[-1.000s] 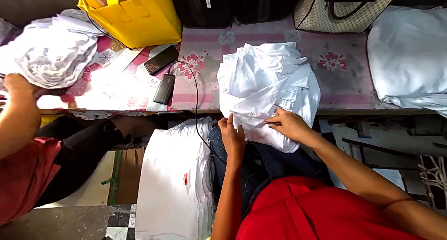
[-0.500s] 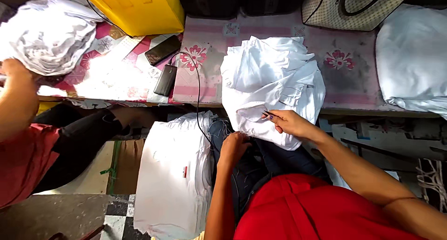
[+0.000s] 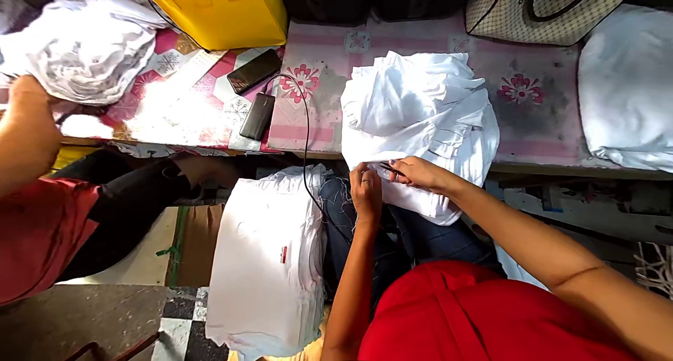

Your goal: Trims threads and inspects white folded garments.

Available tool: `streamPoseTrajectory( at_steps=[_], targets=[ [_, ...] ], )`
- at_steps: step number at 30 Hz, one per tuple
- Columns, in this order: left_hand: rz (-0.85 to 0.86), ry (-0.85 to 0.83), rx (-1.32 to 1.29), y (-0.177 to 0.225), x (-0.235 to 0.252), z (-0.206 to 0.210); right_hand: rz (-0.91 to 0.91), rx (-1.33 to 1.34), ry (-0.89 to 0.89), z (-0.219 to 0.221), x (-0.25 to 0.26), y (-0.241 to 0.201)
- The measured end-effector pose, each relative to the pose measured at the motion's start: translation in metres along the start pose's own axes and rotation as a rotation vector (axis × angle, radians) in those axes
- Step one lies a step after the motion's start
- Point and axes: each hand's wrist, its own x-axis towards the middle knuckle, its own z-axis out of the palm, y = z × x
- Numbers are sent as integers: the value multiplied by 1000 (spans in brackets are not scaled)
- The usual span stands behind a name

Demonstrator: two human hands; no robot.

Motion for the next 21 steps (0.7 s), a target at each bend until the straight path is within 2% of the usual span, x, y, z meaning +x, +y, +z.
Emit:
streamPoseTrajectory(
  at_steps=[4, 6, 10, 14, 21],
  targets=[
    [-284, -115, -316, 6, 4, -19, 38, -75, -62, -3, 1, -1],
    [-365, -143, -431, 8, 5, -24, 35, -70, -99, -1, 5, -1],
    [-428, -147, -513, 12, 6, -29, -33, -61, -115, 4, 15, -3],
    [-455, -154, -528, 14, 8, -32, -100, -132, -43, 11, 20, -2],
    [-516, -159, -529, 16, 8, -33, -70, -136, 24, 9, 7, -6]
  ],
)
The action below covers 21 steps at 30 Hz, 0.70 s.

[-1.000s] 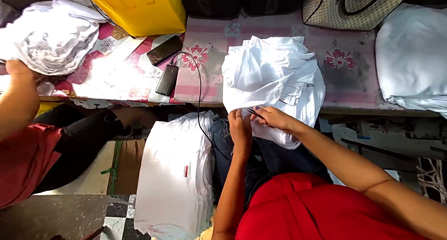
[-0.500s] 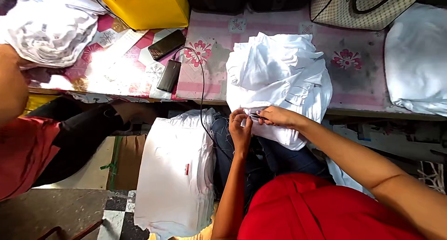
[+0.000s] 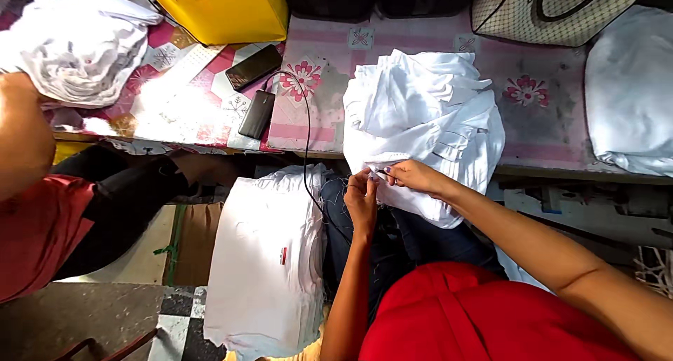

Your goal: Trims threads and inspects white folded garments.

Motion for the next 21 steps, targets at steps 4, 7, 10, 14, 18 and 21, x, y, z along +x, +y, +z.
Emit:
streamPoseTrajectory(
  at_steps=[4, 7, 10, 14, 18, 21],
  targets=[
    [145, 19, 235, -10, 10, 1, 23, 26, 3, -1, 0, -1],
    [175, 37, 337, -9, 15, -1, 31, 25, -3, -2, 2, -1],
    [59, 5, 334, 0, 14, -6, 59, 22, -30, 0, 4, -2],
    [38, -24, 284, 1, 11, -7, 80, 49, -56, 4, 9, -6],
    [60, -14, 217, -3, 9, -7, 93, 73, -51, 2, 8, -10],
    [98, 31, 326, -3, 14, -4, 63, 12, -18, -3, 1, -15]
  ],
)
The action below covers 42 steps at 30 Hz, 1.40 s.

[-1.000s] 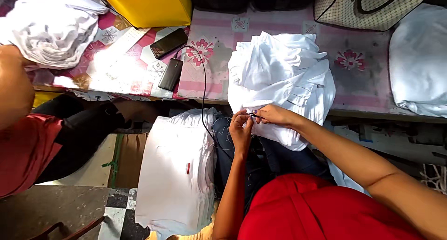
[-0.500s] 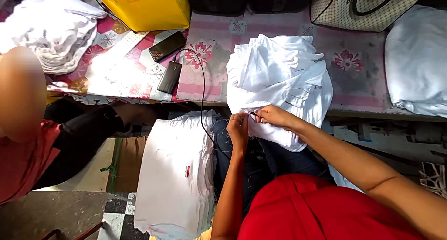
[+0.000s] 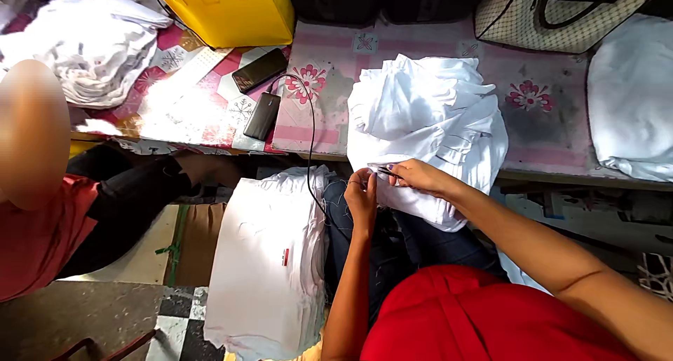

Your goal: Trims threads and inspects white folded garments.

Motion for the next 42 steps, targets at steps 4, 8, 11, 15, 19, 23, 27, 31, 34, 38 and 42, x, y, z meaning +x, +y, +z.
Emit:
streamPoseTrajectory(
  at_steps=[4, 8, 11, 15, 19, 23, 27, 31, 34, 38, 42],
  targets=[
    [144, 57, 147, -5, 5, 14, 0, -12, 11, 2, 3, 3],
    [24, -16, 17, -4, 4, 5, 6, 11, -8, 1, 4, 6],
    [-21, -46, -155, -7, 1, 1, 35, 65, -53, 3, 8, 9],
    [-22, -50, -216, -5, -2, -1, 55, 171, -100, 5, 13, 8],
    [-1, -44, -233, -6, -4, -1, 40, 252, -89, 6, 17, 11],
    [26, -61, -146, -7, -7, -3, 50, 297, -31, 10, 20, 15],
    [-157, -340, 387, 34, -6, -32, 16, 189, -8, 1, 3, 7],
    [68, -120, 342, 38, -9, -6, 3, 133, 54, -2, -2, 7],
    [216, -5, 342, 9, 0, 21, -21, 144, 75, 0, -3, 7],
    [226, -4, 288, 5, -1, 18, 9, 171, 51, -11, -17, 7],
    [220, 16, 349, 4, -4, 28, 27, 189, -5, -6, -10, 10]
  ],
)
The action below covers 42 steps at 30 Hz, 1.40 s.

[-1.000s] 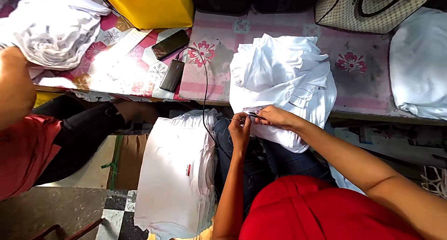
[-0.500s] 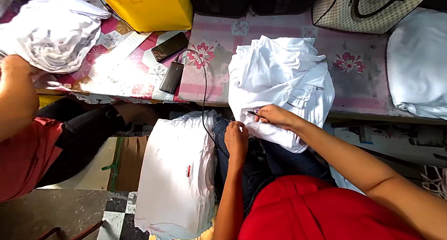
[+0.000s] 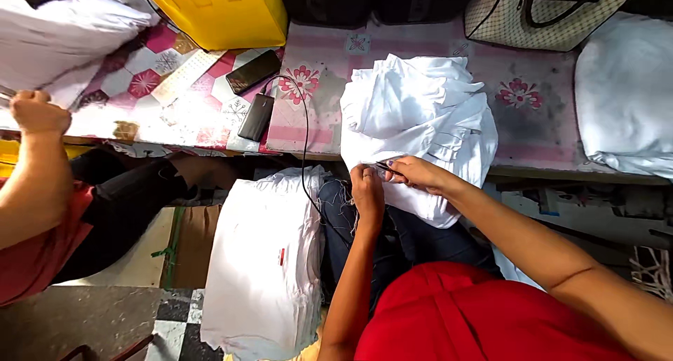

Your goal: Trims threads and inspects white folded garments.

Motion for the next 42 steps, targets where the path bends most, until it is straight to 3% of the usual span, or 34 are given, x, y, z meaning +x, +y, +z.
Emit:
streamPoseTrajectory(
  at_steps=[3, 7, 9, 15, 22, 29, 34, 38, 42],
  targets=[
    [-28, -14, -156, -6, 3, -5, -2, -3, -14, 2, 1, -2],
    [-406, -205, -655, -10, 7, -35, 40, 23, -76, -7, -3, 4],
    [-481, -217, -788, -11, 6, -40, 62, 59, -126, -7, -1, 10],
    [-475, -197, -868, -8, 2, -37, 25, 117, -221, -2, 5, 8],
    [-468, -171, -984, -5, 1, -39, -50, 134, -150, 4, 16, 13],
    [-753, -88, -1213, 3, 8, -37, -37, 110, -120, 3, 7, 7],
    [-805, 58, -1151, -13, 5, -38, -65, 92, -80, -4, -1, 4],
    [-666, 59, -784, -33, -16, -59, -54, 103, -78, -13, -11, 6],
    [-107, 139, -185, -12, -17, -59, -85, 62, -82, -3, -8, 3]
  ],
)
